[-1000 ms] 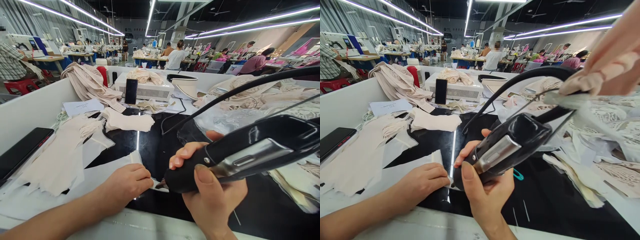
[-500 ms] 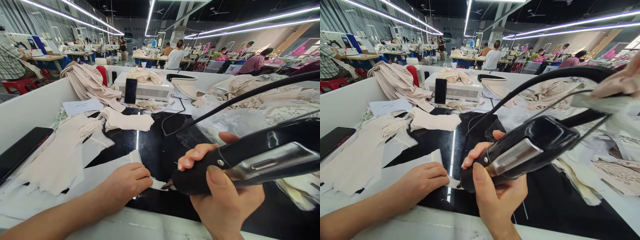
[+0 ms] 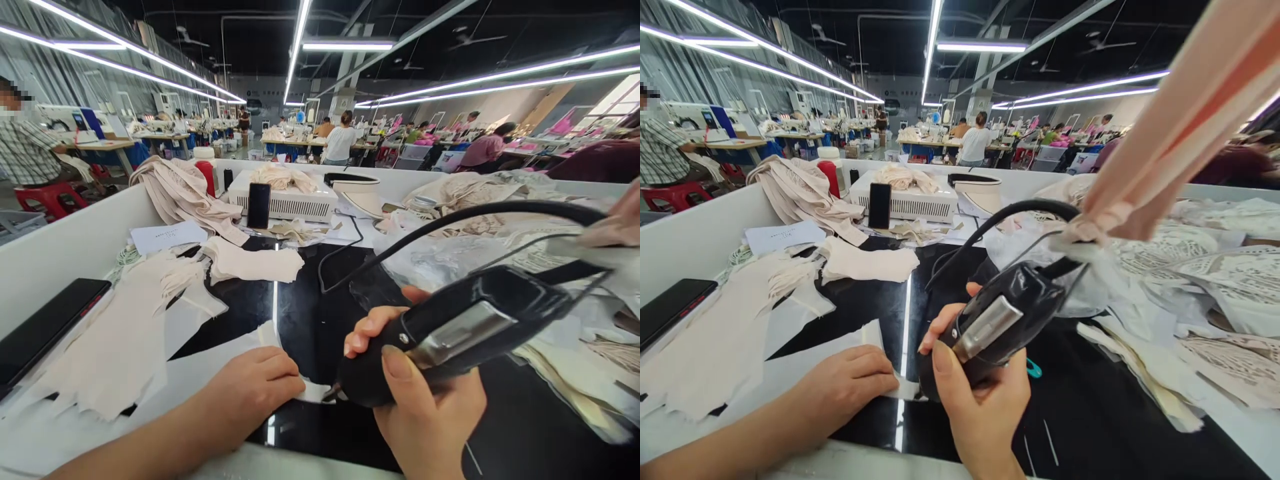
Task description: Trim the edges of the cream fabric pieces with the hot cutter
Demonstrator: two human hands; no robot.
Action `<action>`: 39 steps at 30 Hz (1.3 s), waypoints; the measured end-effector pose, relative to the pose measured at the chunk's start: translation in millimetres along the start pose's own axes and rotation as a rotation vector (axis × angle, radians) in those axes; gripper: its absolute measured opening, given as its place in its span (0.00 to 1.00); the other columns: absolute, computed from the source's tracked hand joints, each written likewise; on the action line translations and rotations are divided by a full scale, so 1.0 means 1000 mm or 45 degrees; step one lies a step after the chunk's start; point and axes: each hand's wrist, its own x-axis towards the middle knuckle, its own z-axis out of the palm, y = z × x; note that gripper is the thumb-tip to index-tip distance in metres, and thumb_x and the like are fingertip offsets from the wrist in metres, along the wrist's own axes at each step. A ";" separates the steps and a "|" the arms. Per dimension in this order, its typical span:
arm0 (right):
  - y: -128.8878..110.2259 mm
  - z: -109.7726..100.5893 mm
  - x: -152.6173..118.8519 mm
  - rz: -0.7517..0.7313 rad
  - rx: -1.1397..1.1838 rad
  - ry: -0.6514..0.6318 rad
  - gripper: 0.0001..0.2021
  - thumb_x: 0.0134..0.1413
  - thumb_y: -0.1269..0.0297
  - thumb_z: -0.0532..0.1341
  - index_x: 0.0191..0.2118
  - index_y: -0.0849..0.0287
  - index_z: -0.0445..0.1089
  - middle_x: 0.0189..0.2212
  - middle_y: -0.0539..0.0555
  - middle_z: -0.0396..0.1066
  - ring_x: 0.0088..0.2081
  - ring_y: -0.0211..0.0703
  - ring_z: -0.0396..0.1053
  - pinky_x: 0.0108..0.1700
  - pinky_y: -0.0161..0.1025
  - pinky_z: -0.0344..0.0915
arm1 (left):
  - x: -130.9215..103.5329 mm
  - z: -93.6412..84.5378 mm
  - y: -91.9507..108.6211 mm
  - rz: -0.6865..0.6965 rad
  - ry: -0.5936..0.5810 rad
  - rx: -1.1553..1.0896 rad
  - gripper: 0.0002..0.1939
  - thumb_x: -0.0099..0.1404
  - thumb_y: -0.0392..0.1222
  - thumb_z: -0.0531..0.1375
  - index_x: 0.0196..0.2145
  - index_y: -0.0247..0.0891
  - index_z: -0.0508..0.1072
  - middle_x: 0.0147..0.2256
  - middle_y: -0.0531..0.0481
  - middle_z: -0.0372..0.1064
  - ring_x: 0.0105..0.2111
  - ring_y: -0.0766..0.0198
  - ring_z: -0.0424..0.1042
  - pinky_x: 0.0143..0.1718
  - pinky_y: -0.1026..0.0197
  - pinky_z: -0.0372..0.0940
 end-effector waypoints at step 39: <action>0.016 -0.005 0.020 -0.058 0.115 0.102 0.11 0.55 0.67 0.72 0.42 0.50 0.72 0.31 0.43 0.77 0.26 0.34 0.73 0.29 0.32 0.77 | 0.069 -0.033 -0.019 -0.290 -0.657 -0.260 0.40 0.67 0.51 0.76 0.69 0.42 0.65 0.72 0.36 0.62 0.78 0.40 0.49 0.78 0.31 0.45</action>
